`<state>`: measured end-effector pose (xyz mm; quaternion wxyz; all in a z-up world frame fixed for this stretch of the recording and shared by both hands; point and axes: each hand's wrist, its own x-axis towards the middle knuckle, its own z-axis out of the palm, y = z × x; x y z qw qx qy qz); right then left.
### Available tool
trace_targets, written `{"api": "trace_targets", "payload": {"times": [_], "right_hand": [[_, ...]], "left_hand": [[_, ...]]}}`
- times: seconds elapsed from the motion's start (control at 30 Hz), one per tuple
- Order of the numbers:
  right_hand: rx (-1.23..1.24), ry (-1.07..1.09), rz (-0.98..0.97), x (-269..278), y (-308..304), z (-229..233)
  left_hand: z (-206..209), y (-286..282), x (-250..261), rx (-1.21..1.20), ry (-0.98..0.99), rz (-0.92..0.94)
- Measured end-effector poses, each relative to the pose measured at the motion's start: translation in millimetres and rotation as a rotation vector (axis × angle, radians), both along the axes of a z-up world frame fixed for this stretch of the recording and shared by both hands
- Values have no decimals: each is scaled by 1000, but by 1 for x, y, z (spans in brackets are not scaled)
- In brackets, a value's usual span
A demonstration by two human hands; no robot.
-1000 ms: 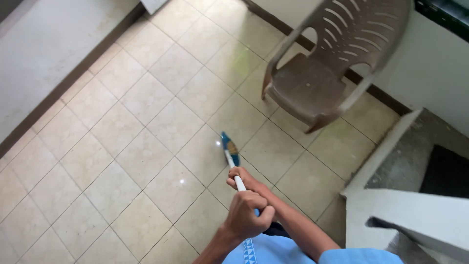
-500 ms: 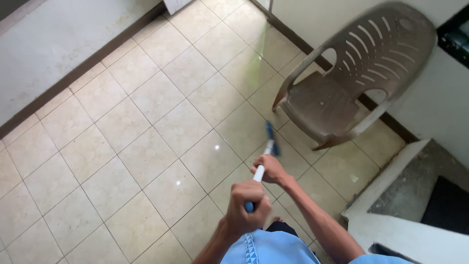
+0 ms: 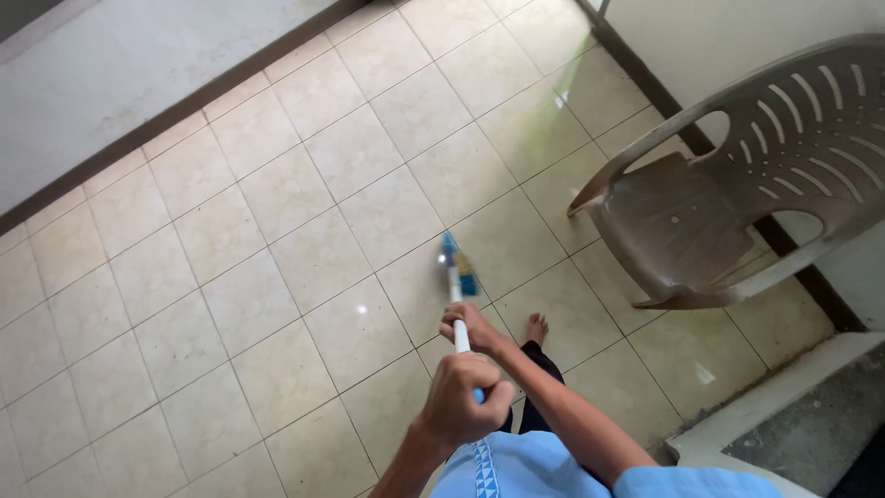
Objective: The person is mopping a tiled floor in a hallway and landing area.
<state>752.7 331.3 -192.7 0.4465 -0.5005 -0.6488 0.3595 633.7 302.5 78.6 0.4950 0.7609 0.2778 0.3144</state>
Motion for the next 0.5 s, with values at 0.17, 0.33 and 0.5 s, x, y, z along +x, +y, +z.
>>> {"api": "trace_targets", "payload": {"times": [0.17,0.33,0.5], "right_hand": [[-47,24,162,-4,42,26],[77,-130,97,47,65,75],[-69,-55,-20,130,56,93]], "left_hand": [[-23,18,40,20,283,-225],[24,48,72,142,67,-223],[54,86,102,142,-192,-220]]}}
